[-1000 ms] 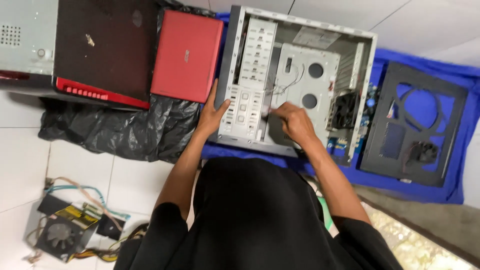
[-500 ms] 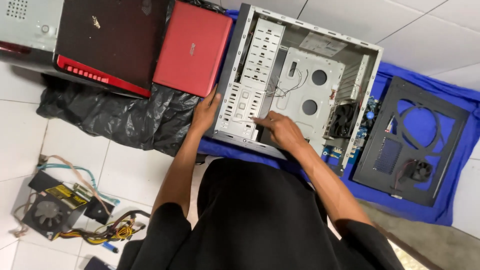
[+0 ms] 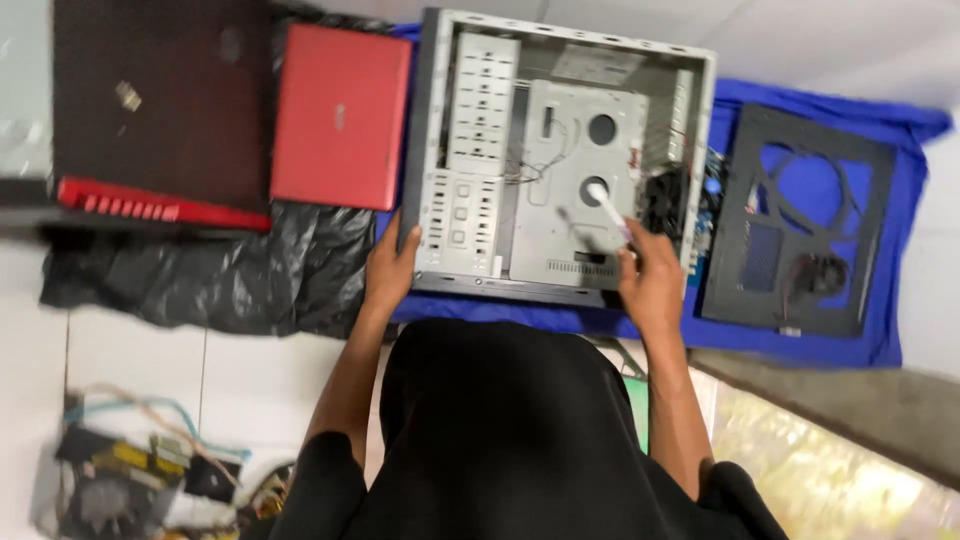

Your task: Cleaning the interior of a computer case using a toothbrush and managing internal components and wiring.

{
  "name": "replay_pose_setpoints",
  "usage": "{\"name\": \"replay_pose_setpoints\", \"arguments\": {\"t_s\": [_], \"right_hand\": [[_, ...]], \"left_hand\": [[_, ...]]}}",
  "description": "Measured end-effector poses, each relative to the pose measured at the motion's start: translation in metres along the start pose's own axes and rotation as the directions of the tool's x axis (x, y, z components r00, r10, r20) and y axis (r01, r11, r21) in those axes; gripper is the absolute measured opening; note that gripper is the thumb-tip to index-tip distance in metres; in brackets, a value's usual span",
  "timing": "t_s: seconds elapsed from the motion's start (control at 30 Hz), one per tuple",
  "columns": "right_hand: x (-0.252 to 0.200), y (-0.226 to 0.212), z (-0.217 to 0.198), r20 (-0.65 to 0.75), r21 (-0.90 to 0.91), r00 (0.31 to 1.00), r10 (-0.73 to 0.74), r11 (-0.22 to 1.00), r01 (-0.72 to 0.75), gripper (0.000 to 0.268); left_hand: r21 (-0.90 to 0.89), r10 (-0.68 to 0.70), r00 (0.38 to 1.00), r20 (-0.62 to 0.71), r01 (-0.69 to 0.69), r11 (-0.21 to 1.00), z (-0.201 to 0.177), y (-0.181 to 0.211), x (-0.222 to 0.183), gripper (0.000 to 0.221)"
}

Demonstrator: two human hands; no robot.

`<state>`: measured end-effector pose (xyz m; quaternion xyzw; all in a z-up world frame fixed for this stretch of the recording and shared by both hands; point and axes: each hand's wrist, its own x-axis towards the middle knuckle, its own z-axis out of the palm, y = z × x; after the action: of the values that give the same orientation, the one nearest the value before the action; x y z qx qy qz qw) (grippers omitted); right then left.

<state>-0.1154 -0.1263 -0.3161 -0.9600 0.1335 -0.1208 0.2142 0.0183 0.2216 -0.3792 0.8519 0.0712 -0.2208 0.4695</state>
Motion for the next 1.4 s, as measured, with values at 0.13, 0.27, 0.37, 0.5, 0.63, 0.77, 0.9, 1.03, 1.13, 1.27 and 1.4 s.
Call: {"name": "replay_pose_setpoints", "arguments": {"t_s": [0.13, 0.27, 0.37, 0.5, 0.63, 0.77, 0.9, 1.03, 1.13, 1.27, 1.4], "right_hand": [[-0.046, 0.057, 0.003, -0.293, -0.103, 0.889, 0.351, 0.913, -0.394, 0.049], [-0.086, 0.087, 0.024, -0.357, -0.076, 0.811, 0.464, 0.85, -0.52, 0.049], [-0.091, 0.077, 0.038, -0.337, 0.043, 0.779, 0.529, 0.835, -0.549, 0.045], [-0.094, 0.075, 0.049, -0.318, 0.25, 0.644, 0.696, 0.716, -0.651, 0.038], [-0.089, 0.073, 0.046, -0.315, 0.303, 0.63, 0.71, 0.704, -0.643, 0.031], [-0.084, 0.059, 0.037, -0.332, 0.172, 0.697, 0.635, 0.768, -0.618, 0.029], [-0.08, 0.055, 0.031, -0.343, 0.068, 0.748, 0.568, 0.81, -0.583, 0.03], [-0.087, 0.089, 0.045, -0.329, -0.053, 0.776, 0.538, 0.81, -0.584, 0.024], [-0.085, 0.074, 0.041, -0.318, -0.197, 0.805, 0.501, 0.796, -0.573, 0.026], [-0.054, 0.006, 0.021, -0.398, -0.352, 0.842, 0.363, 0.787, -0.506, 0.05], [-0.006, -0.065, 0.008, -0.085, 0.162, 0.99, 0.111, 0.982, -0.096, 0.048]], "left_hand": [[0.11, 0.132, 0.991, -0.033, -0.128, 0.986, 0.0, 0.001, 0.009, 0.059], [0.141, 0.075, 0.996, 0.05, -0.081, 0.987, 0.002, -0.006, 0.018, 0.064], [0.106, -0.055, 0.994, 0.099, 0.044, 0.993, -0.002, 0.006, 0.017, 0.071], [-0.143, -0.04, 0.988, 0.147, 0.061, 0.988, -0.009, 0.001, 0.013, 0.074], [-0.194, 0.012, 0.991, 0.132, 0.014, 0.981, -0.009, -0.004, 0.006, 0.072], [-0.077, -0.009, 0.994, 0.11, 0.018, 0.997, -0.008, -0.002, 0.007, 0.068], [0.043, -0.035, 0.995, 0.097, 0.031, 0.999, -0.005, -0.003, 0.011, 0.066], [0.044, -0.024, 0.996, 0.091, 0.02, 0.999, -0.005, 0.003, 0.008, 0.066], [0.042, -0.03, 0.997, 0.072, 0.027, 0.999, -0.001, -0.008, 0.014, 0.066], [0.096, -0.069, 0.997, 0.032, 0.066, 0.993, 0.006, -0.023, 0.022, 0.068], [0.124, 0.11, 0.992, -0.059, -0.102, 0.987, 0.003, 0.006, 0.015, 0.063]]}}
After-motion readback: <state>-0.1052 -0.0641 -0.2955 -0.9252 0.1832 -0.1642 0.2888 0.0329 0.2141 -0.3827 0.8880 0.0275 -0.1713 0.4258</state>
